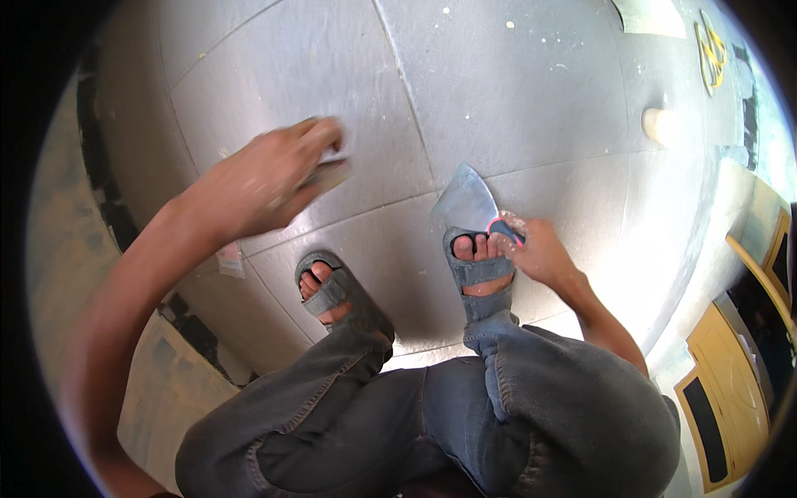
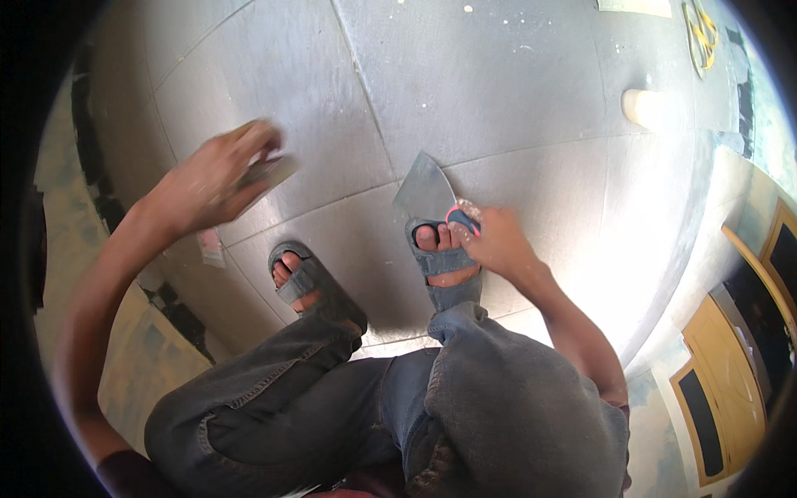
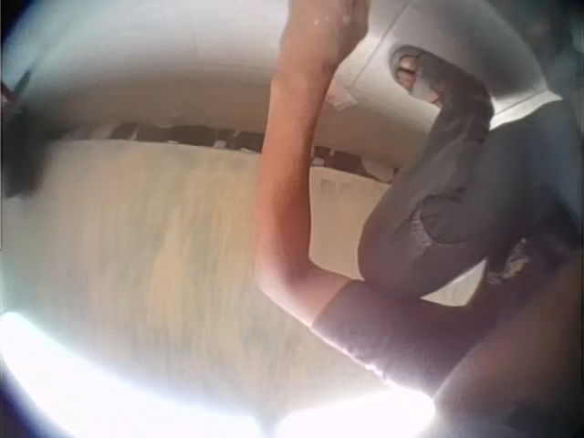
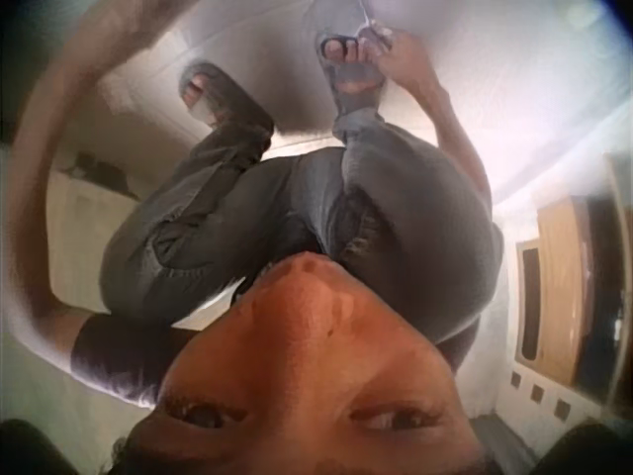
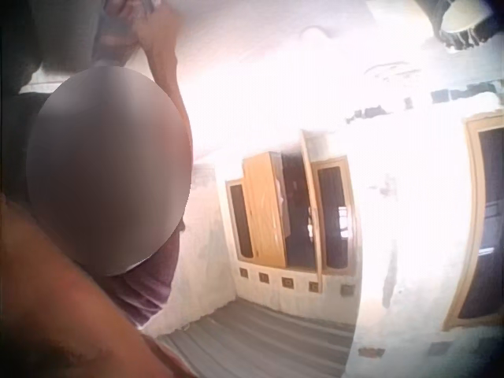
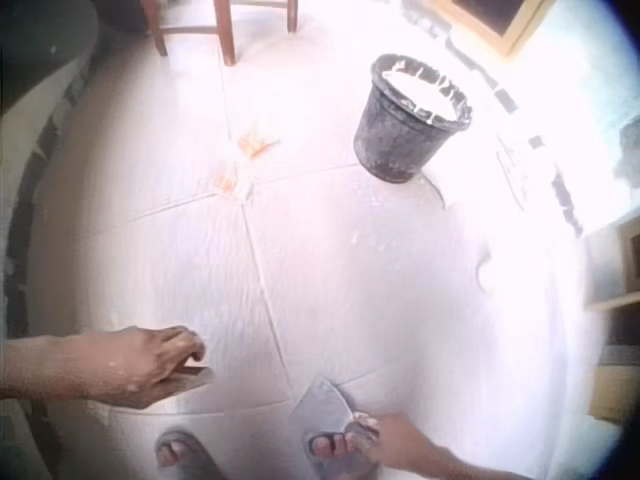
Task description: The person applies grout to tile joints using a putty knife and smooths the surface with a sanding block. The person works on multiple tile seams, scraping and smoothing the grout lines.
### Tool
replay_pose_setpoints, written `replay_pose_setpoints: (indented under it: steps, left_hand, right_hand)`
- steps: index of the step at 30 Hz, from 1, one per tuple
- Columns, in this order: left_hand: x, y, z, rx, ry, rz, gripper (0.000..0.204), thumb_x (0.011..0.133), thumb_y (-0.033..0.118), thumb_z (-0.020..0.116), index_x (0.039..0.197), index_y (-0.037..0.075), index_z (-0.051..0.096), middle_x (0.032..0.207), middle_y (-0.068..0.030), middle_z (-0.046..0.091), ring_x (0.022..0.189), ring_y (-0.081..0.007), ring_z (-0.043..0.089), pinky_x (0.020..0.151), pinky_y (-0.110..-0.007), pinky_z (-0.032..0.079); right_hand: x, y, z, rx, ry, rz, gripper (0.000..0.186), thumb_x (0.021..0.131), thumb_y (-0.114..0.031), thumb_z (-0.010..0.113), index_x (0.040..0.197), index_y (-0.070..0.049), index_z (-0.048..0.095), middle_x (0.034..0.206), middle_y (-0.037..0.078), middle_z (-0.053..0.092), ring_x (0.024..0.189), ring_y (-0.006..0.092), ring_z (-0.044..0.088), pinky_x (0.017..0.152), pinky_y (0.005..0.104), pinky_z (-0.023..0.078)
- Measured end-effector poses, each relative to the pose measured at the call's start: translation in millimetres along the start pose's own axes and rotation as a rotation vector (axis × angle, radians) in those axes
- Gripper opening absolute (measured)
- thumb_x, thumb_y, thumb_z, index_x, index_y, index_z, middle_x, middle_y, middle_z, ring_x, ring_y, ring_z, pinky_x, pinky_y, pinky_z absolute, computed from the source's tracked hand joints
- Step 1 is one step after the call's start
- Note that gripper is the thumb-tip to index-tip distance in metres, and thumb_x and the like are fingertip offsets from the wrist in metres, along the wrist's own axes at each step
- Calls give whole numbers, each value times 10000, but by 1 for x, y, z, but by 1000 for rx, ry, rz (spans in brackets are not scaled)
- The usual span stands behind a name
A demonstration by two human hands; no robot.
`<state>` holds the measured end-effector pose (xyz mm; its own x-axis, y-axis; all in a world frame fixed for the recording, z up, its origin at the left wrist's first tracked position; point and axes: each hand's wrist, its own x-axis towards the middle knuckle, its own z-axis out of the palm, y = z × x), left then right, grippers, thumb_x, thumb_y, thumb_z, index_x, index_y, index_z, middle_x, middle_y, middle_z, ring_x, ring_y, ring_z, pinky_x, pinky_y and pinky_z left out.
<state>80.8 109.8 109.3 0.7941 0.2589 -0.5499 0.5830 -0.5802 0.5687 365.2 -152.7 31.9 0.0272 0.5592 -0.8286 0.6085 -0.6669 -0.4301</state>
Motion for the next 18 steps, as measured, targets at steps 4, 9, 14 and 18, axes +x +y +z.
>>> replay_pose_setpoints:
  steps: [4,9,14,18]
  left_hand:
    - [105,6,61,-166,293,18,393,907,154,764,1200,29,534,989,-212,652,895,-347,699,798,-459,550]
    - [173,16,130,31,729,-59,803,767,278,897,1402,9,485,1159,-174,612,1062,-336,570,932,-470,455]
    - [187,18,147,119,1020,-31,837,743,300,906,1422,21,504,1283,-178,543,1116,-361,511,957,-502,387]
    - [153,5,167,243,784,160,738,859,264,798,1484,18,491,1440,-204,468,1270,-344,484,1019,-480,389]
  right_hand:
    - [-5,2,11,53,54,-51,436,967,-245,696,1312,16,646,957,309,700,882,463,707,790,449,551]
    - [-9,3,20,161,61,-20,415,971,-259,695,1315,-29,658,972,292,710,874,480,691,800,457,553]
    - [-10,12,22,119,43,-15,446,978,-252,688,1330,17,633,980,292,715,881,482,693,818,461,555]
    - [-7,11,24,172,15,3,443,979,-249,685,1334,10,631,994,289,718,893,485,694,828,466,557]
